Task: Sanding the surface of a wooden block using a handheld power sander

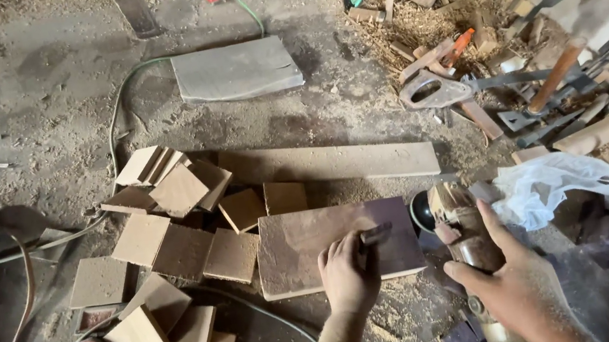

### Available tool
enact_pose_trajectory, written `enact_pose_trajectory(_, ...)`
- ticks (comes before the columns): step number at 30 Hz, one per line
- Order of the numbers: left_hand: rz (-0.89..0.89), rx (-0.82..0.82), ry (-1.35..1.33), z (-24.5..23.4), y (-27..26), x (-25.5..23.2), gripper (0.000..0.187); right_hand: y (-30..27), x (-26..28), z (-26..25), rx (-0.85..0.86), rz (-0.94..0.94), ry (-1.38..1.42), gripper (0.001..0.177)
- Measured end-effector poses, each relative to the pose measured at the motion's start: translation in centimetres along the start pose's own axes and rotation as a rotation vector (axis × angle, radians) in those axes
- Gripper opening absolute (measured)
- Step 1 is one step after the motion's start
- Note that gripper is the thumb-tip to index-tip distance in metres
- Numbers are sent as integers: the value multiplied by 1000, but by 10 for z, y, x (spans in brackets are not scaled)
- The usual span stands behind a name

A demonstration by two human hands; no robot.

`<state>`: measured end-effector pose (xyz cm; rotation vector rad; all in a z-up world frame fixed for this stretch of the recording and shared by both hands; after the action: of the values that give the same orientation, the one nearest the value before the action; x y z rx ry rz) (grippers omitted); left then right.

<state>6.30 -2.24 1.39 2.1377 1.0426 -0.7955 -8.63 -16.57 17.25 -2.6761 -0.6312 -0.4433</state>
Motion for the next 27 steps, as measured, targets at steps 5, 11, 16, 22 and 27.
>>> enact_pose_trajectory(5, 75, -95, 0, -16, -3, -5, 20, -4, -2, 5, -19, -64, 191, 109)
enact_pose_trajectory(11, 12, -5, 99, -11, 0, -5, 20, -12, 12, 25, 74, -117, 179, 114)
enact_pose_trajectory(16, 3, 8, 147, -12, -1, -5, 26, -19, 19, 31, 28, -154, 39, 108)
enact_pose_trajectory(22, -22, 11, 192, -7, 3, -4, 34, -13, 23, 41, -38, -413, 191, 99)
enact_pose_trajectory(27, 19, 1, 267, 4, 6, 1, 39, -19, 26, 47, 76, -225, -16, 102)
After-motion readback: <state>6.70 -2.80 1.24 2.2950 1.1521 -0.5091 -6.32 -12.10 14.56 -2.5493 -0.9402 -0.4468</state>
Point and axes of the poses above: each hand's wrist, its own y-axis towards the middle knuckle, its own z-axis out of the palm, x = y × z, the point moved 7 cm from there along y, towards the middle knuckle, and after that the axes turned 7 degrees about z, right-handed, at the moved point
